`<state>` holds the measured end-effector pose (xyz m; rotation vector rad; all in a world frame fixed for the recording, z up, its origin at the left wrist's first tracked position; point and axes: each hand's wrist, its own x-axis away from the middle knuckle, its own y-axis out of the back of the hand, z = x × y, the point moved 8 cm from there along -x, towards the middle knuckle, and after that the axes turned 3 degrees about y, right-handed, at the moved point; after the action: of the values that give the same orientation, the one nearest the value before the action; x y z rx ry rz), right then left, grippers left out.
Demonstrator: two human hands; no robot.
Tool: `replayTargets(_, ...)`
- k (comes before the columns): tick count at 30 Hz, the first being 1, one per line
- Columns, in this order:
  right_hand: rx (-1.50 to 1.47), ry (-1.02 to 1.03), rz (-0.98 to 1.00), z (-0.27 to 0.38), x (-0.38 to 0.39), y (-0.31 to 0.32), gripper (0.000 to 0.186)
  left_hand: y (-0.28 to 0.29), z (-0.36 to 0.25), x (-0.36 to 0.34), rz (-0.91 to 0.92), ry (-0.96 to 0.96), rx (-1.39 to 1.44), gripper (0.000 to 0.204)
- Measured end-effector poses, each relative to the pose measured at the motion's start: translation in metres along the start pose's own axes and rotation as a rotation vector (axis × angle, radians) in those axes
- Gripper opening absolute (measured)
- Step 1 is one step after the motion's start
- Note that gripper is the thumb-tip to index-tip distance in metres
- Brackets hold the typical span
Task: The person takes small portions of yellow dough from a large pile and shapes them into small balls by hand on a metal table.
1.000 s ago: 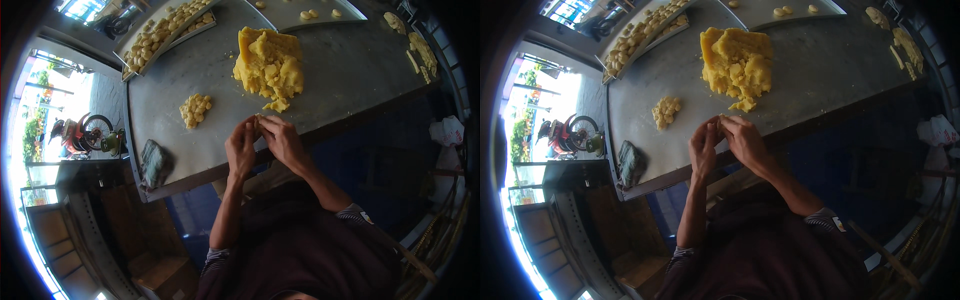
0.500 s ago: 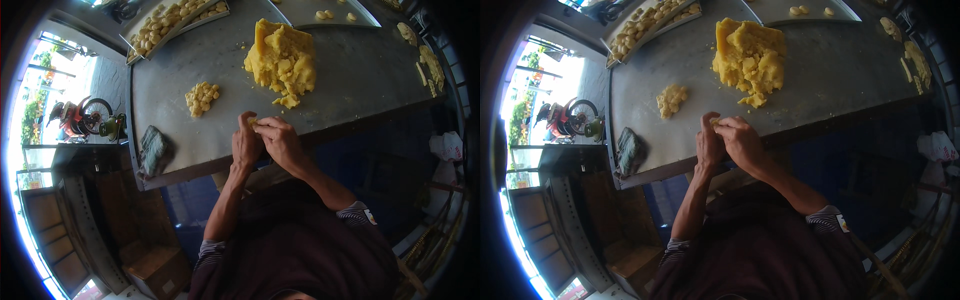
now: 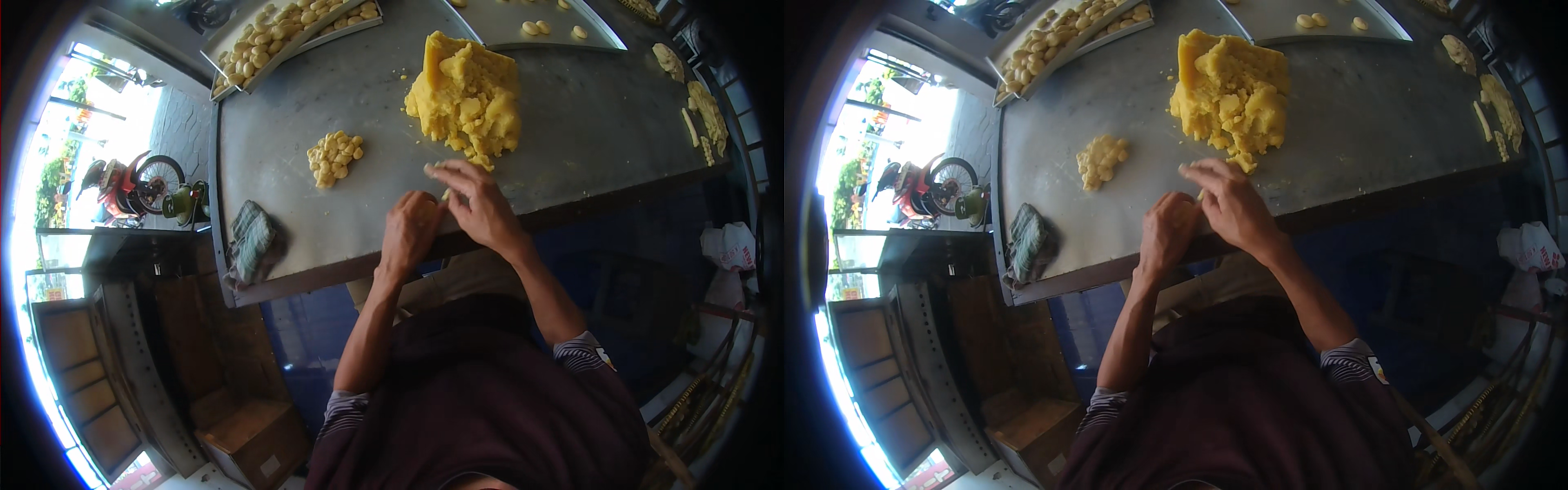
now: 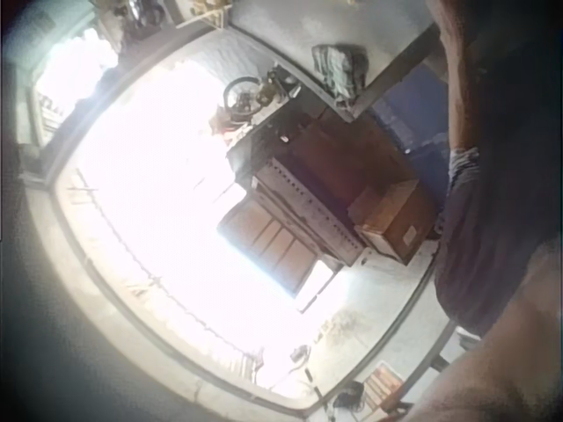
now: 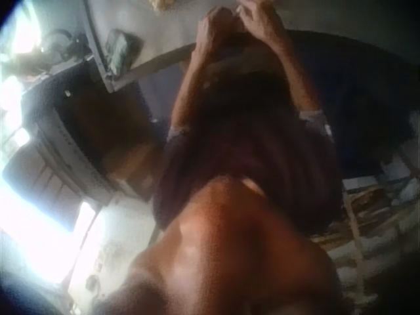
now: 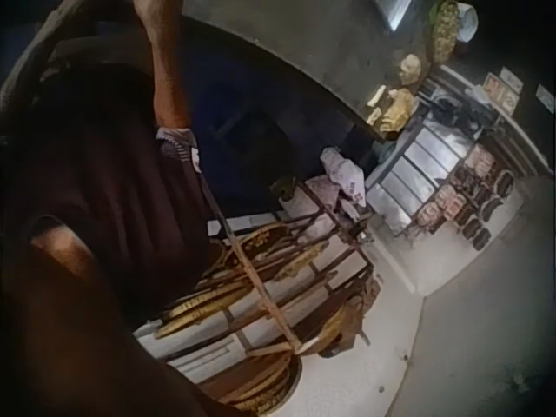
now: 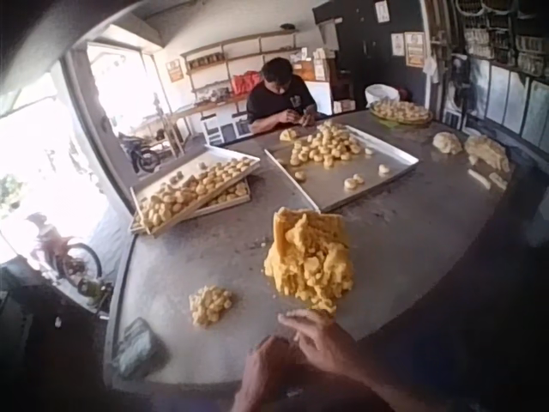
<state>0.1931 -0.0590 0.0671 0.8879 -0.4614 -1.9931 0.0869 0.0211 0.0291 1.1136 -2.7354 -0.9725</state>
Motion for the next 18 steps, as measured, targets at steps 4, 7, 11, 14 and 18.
replayTargets(4,0.436,0.087,0.103,-0.035,0.007,0.004,0.051,0.012,0.011,-0.006,-0.116,0.117,0.324,0.033)
replayTargets(7,0.392,0.023,0.012,-0.052,0.018,0.021,0.041,0.014,0.039,0.000,-0.024,0.177,0.349,0.042)
replayTargets(11,0.140,-0.210,-0.265,-0.076,0.044,0.069,0.025,0.027,0.031,0.006,-0.090,0.186,0.395,0.039)
replayTargets(14,0.060,-0.270,-0.321,-0.086,0.050,0.080,0.024,0.023,0.036,0.004,0.070,0.271,0.328,0.028)
replayTargets(18,-0.171,-0.304,-0.569,-0.099,0.037,0.080,0.027,0.019,0.019,-0.005,0.081,-0.021,0.061,0.022)
